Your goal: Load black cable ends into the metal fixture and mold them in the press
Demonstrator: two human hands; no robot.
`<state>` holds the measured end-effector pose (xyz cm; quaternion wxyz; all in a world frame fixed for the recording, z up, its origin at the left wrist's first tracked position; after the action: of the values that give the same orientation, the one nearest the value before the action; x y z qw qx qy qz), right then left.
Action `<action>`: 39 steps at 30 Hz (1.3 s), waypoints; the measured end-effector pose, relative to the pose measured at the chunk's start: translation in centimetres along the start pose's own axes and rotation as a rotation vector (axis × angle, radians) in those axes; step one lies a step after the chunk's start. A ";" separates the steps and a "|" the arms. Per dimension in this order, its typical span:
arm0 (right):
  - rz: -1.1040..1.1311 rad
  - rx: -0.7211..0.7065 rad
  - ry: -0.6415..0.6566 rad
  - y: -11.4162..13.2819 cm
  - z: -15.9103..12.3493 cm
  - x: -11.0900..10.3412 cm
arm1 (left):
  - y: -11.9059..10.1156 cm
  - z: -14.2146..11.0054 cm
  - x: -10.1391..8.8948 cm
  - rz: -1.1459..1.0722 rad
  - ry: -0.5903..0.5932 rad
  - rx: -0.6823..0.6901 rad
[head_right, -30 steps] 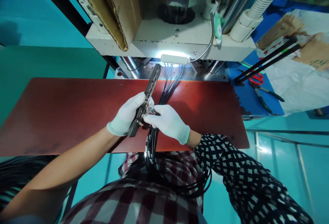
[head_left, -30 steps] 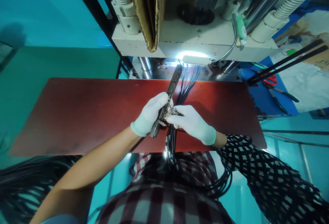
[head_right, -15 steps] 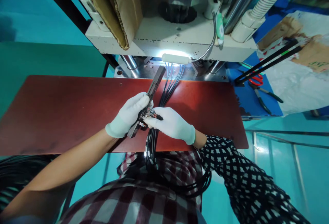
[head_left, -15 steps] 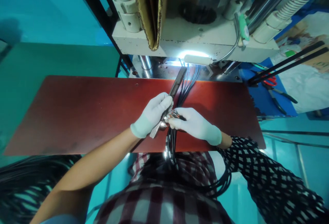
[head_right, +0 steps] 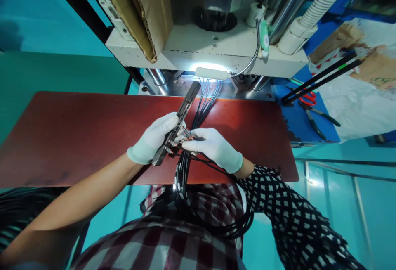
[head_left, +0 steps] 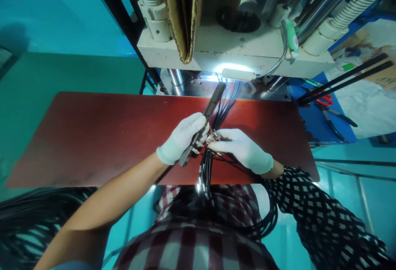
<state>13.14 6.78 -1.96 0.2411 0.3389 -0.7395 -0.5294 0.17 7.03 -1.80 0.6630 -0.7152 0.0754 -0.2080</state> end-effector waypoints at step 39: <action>-0.373 0.006 -0.130 1.4 1.5 1.4 | 0.0 -1.0 -0.7 0.272 -0.216 0.034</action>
<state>10.80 6.88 -1.09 0.0896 0.4360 -0.6795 -0.5833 -0.81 6.39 -1.89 0.7013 -0.7052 0.0964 -0.0393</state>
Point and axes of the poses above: each hand's wrist, its own z-axis towards the middle knuckle, its own x-axis out of the palm, y = z × x, the point moved 7 cm from there along z, towards the middle knuckle, and after that the axes turned 8 degrees about y, right-handed, at the moved point
